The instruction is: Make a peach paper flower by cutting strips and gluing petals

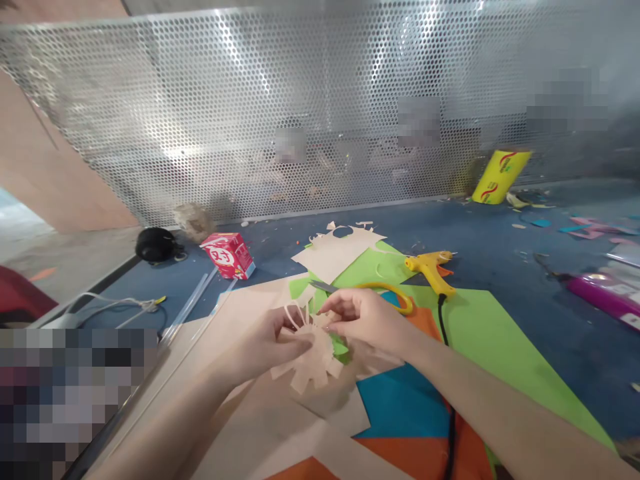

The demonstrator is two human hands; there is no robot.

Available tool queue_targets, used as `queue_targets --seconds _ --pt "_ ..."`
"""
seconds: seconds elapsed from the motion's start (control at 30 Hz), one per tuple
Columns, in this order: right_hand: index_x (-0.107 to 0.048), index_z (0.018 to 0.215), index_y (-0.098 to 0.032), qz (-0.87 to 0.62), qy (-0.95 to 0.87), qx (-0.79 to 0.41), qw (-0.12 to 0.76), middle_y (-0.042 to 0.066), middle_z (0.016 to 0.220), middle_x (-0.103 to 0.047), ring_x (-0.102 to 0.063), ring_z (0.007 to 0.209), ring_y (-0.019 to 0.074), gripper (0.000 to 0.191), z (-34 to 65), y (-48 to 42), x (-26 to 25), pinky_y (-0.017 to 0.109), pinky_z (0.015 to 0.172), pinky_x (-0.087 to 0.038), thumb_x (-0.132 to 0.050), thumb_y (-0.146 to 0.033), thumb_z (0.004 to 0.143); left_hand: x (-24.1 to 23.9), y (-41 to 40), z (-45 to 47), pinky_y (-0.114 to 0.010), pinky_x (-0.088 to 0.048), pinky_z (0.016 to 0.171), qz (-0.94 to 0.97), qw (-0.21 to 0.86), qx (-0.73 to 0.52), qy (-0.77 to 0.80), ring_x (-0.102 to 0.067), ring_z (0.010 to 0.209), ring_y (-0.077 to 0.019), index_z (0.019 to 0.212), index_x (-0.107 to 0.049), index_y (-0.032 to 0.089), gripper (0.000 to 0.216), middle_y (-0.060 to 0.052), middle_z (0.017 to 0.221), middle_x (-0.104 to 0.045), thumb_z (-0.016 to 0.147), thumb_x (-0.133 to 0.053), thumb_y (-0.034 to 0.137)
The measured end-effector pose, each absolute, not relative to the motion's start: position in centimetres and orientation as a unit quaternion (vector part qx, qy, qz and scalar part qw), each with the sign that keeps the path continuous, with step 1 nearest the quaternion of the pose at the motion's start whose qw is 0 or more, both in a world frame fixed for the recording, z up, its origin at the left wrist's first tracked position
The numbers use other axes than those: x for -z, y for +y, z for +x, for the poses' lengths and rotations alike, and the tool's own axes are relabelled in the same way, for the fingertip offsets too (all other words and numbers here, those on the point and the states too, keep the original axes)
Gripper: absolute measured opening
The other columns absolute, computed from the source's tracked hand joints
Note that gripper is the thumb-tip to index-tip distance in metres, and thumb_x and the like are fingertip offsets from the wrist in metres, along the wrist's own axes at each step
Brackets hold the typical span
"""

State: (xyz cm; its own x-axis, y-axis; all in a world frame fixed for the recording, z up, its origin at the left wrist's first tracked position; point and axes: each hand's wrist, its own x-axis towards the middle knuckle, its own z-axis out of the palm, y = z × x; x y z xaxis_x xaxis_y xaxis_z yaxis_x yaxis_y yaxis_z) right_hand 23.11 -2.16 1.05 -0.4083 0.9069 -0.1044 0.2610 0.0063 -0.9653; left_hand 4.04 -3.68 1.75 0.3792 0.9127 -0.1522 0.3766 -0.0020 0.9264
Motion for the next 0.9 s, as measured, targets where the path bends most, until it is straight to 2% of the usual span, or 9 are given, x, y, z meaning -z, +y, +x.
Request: queue_targets --seconds 0.17,0.33,0.5,0.6,0.7,0.8,0.9 --pt "-0.060 0.090 -0.016 -0.450 -0.647 -0.549 0.277 0.002 0.078 -0.065 -0.063 0.078 0.0158 0.024 23.1 -2.2 -1.2 0.031 0.075 -0.050 -0.067 -0.022 0.067 -1.7 -3.7 4.1 -0.025 -0.035 0.062 0.662 0.507 -0.270 0.480 -0.047 0.068 -0.0133 0.068 -0.049 0.017 0.009 0.003 0.070 -0.049 0.061 -0.054 0.016" --pt "-0.060 0.088 -0.016 -0.450 -0.646 -0.550 0.279 0.002 0.078 -0.066 -0.063 0.079 0.0157 0.024 23.2 -2.3 -1.2 0.030 0.075 -0.050 -0.068 -0.025 0.067 -1.6 -3.6 4.2 -0.023 -0.033 0.055 0.659 0.506 -0.256 0.493 -0.043 0.060 -0.0102 0.069 -0.049 0.017 0.011 0.005 0.063 -0.044 0.060 -0.056 0.016" --pt "-0.060 0.086 -0.016 -0.442 -0.638 -0.556 0.297 0.003 0.078 -0.067 -0.064 0.076 0.0155 0.024 23.4 -2.1 -1.1 0.029 0.071 -0.051 -0.070 -0.026 0.067 -1.9 -3.6 3.6 -0.020 -0.022 0.043 0.658 0.522 -0.230 0.492 -0.029 0.043 -0.0064 0.076 -0.049 0.020 0.014 0.011 0.048 -0.030 0.065 -0.057 0.021" --pt "-0.060 0.087 -0.017 -0.438 -0.646 -0.536 0.321 0.005 0.088 -0.068 -0.065 0.084 0.0175 0.023 23.6 -1.9 -1.1 0.030 0.075 -0.052 -0.068 -0.030 0.069 -2.5 -3.2 2.3 -0.019 -0.021 0.043 0.667 0.489 -0.272 0.492 -0.030 0.042 -0.0060 0.078 -0.052 0.019 0.016 0.010 0.048 -0.033 0.066 -0.061 0.025" --pt "-0.061 0.093 -0.019 -0.464 -0.697 -0.429 0.338 0.008 0.098 -0.067 -0.063 0.090 0.0198 0.021 23.7 -1.8 -0.9 0.034 0.079 -0.051 -0.060 -0.032 0.076 -3.1 -2.2 0.7 -0.020 -0.027 0.045 0.603 0.422 -0.407 0.540 -0.039 0.046 -0.0071 0.083 -0.053 0.018 0.022 0.006 0.056 -0.048 0.069 -0.061 0.034" --pt "-0.061 0.105 -0.020 -0.443 -0.809 -0.241 0.302 0.009 0.107 -0.064 -0.058 0.101 0.0240 0.029 23.4 -2.1 -0.3 0.041 0.088 -0.046 -0.058 -0.032 0.079 -3.3 -1.1 -0.4 -0.020 -0.028 0.045 0.573 0.315 -0.471 0.593 -0.036 0.045 -0.0067 0.074 -0.053 0.017 0.016 0.007 0.050 -0.044 0.070 -0.059 0.032" --pt "-0.057 0.114 -0.017 -0.362 -0.890 -0.128 0.247 0.012 0.115 -0.061 -0.050 0.113 0.0275 0.037 22.9 -2.3 0.3 0.046 0.097 -0.038 -0.060 -0.030 0.079 -3.3 -0.6 -0.8 -0.020 -0.031 0.047 0.581 0.295 -0.460 0.603 -0.041 0.047 -0.0079 0.071 -0.053 0.018 0.014 0.007 0.050 -0.045 0.067 -0.059 0.030"
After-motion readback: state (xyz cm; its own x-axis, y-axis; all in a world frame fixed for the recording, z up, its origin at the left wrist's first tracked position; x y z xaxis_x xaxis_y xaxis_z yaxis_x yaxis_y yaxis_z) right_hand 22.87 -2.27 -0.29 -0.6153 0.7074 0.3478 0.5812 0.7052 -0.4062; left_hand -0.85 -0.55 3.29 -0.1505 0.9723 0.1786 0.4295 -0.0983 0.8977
